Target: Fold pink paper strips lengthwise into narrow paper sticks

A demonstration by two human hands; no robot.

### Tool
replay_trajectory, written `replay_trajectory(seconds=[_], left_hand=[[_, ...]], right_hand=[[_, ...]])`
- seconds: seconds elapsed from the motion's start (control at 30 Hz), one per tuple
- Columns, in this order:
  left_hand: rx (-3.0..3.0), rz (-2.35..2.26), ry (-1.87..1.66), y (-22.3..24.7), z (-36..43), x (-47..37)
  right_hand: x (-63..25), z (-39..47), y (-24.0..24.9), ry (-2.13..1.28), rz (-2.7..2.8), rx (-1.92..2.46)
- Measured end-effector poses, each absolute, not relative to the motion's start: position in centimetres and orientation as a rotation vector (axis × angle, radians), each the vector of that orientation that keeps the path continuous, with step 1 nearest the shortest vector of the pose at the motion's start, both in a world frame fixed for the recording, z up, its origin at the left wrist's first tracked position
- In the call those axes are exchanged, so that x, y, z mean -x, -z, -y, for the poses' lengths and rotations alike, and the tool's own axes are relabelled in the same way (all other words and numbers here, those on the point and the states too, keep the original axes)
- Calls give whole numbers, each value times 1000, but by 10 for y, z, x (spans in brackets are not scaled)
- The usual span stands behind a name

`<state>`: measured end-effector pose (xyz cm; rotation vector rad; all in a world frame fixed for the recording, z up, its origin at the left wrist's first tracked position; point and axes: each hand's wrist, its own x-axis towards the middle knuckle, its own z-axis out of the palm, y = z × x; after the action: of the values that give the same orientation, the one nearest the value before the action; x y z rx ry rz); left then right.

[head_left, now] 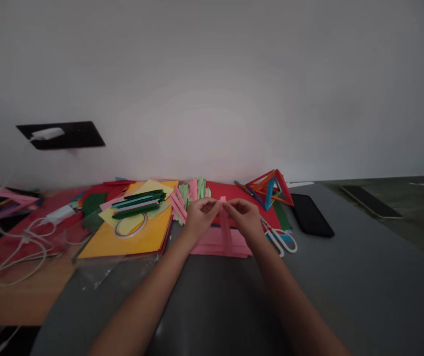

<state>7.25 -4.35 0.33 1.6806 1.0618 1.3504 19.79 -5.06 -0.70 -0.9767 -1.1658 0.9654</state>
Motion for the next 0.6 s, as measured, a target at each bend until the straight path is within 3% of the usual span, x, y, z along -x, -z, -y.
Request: replay_trajectory(seconds=[0.2,0.43,0.6], left_hand=[[-1637,-1043,-1348,-3,44,-73],[-1559,-1034,-1387,-3,45,-72],[-1556,-1054,-1391,-5,45,-73]], right_hand=[[-195,53,4,-910,1175,966],[-193,64,-5,-275,1479,979],[-195,65,-3,-110,1641,999]])
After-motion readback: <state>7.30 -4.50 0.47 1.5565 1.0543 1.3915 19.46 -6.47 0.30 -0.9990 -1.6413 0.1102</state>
